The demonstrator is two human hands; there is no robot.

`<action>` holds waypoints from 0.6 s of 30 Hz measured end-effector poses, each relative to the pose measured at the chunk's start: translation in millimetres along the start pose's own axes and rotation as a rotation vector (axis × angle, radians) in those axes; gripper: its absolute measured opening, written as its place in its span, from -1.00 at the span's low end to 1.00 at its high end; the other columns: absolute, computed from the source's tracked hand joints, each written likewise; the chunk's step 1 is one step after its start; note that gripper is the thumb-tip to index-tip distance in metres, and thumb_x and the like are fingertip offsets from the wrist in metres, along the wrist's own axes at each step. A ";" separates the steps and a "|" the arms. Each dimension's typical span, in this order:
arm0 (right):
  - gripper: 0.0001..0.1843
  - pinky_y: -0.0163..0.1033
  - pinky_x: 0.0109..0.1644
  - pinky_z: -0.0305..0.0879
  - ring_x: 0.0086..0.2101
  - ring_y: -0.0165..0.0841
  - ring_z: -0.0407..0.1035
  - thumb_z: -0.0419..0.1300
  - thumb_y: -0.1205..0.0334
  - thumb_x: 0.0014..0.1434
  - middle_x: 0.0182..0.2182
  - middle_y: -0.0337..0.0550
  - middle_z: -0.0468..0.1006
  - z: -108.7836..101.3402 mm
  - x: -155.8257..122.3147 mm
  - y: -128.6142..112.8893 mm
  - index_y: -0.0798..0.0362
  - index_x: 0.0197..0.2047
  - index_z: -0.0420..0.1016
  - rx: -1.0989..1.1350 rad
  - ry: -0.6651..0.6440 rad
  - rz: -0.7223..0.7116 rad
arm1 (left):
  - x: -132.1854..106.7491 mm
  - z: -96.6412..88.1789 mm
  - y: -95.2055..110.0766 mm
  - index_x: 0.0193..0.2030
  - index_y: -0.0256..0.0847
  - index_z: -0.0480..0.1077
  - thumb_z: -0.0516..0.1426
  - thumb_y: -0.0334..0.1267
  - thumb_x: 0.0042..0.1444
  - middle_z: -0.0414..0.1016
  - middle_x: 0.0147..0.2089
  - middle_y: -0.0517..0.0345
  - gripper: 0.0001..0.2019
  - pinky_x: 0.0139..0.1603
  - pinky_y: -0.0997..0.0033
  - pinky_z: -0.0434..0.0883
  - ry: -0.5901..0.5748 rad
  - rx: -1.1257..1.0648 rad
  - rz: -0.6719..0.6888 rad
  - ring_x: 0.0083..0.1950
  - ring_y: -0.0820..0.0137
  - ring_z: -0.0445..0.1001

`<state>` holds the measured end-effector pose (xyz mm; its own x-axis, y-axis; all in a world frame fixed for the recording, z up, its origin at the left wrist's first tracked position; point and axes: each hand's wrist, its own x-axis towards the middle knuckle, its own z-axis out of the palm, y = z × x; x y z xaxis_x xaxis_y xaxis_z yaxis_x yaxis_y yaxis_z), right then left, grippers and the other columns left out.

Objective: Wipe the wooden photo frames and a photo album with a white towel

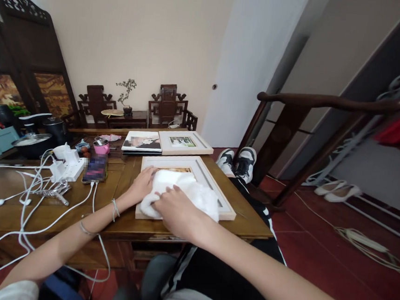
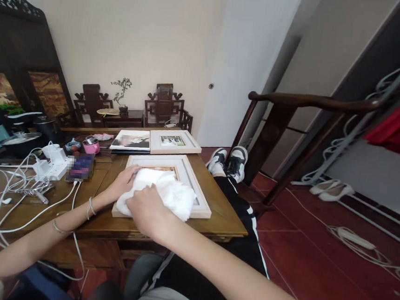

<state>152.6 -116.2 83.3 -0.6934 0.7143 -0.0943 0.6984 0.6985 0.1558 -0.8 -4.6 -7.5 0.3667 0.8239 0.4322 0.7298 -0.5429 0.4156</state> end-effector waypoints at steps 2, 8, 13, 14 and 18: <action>-0.72 -0.03 0.02 0.20 -0.07 -0.06 0.38 0.11 0.46 0.06 -0.15 0.09 0.55 5.3 0.0 -0.1 0.15 -0.16 0.54 0.019 0.042 -0.012 | 0.0 -2.7 1.3 0.12 -0.23 0.29 -0.11 -0.43 0.19 0.41 0.13 -0.04 -0.61 0.25 0.16 0.28 -0.016 -0.005 0.021 0.17 0.28 0.37; -0.54 0.00 0.11 0.16 0.06 -0.04 0.31 0.08 0.59 -0.02 -0.06 0.19 0.52 23.9 -55.2 43.3 0.15 -0.05 0.53 0.062 -0.011 0.177 | -3.7 -4.4 2.6 0.12 -0.26 0.30 -0.11 -0.40 0.22 0.38 0.16 -0.11 -0.64 0.25 0.11 0.28 -0.053 0.033 0.006 0.21 0.21 0.33; -0.41 0.10 0.23 0.03 0.20 -0.04 0.15 0.05 0.63 -0.08 0.08 0.13 0.45 38.8 -89.4 71.6 0.10 0.01 0.52 -0.021 -0.018 0.307 | -1.9 -0.9 4.6 0.12 -0.28 0.27 -0.11 -0.36 0.24 0.34 0.19 -0.14 -0.65 0.27 0.07 0.25 -0.079 0.066 -0.035 0.24 0.20 0.28; -0.41 0.10 0.24 0.02 0.21 -0.04 0.12 0.05 0.63 -0.08 0.10 0.13 0.43 39.6 -88.8 70.2 0.11 0.01 0.52 -0.032 -0.009 0.293 | -1.5 -0.3 5.8 0.12 -0.28 0.27 -0.10 -0.33 0.24 0.33 0.20 -0.14 -0.65 0.27 0.06 0.24 -0.083 0.067 -0.044 0.25 0.19 0.27; -0.47 0.08 0.22 0.07 0.19 -0.04 0.16 0.04 0.60 -0.05 0.17 0.10 0.36 34.7 -66.1 48.8 0.13 -0.02 0.53 -0.006 0.057 0.158 | -2.2 1.2 8.8 0.15 -0.27 0.24 -0.10 -0.28 0.25 0.33 0.20 -0.14 -0.64 0.27 0.03 0.24 -0.089 0.068 -0.049 0.25 0.18 0.28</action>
<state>238.6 -127.8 63.1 -0.5842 0.8115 -0.0122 0.7984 0.5774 0.1705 5.6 -11.0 -5.7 0.3774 0.8618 0.3389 0.7843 -0.4920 0.3779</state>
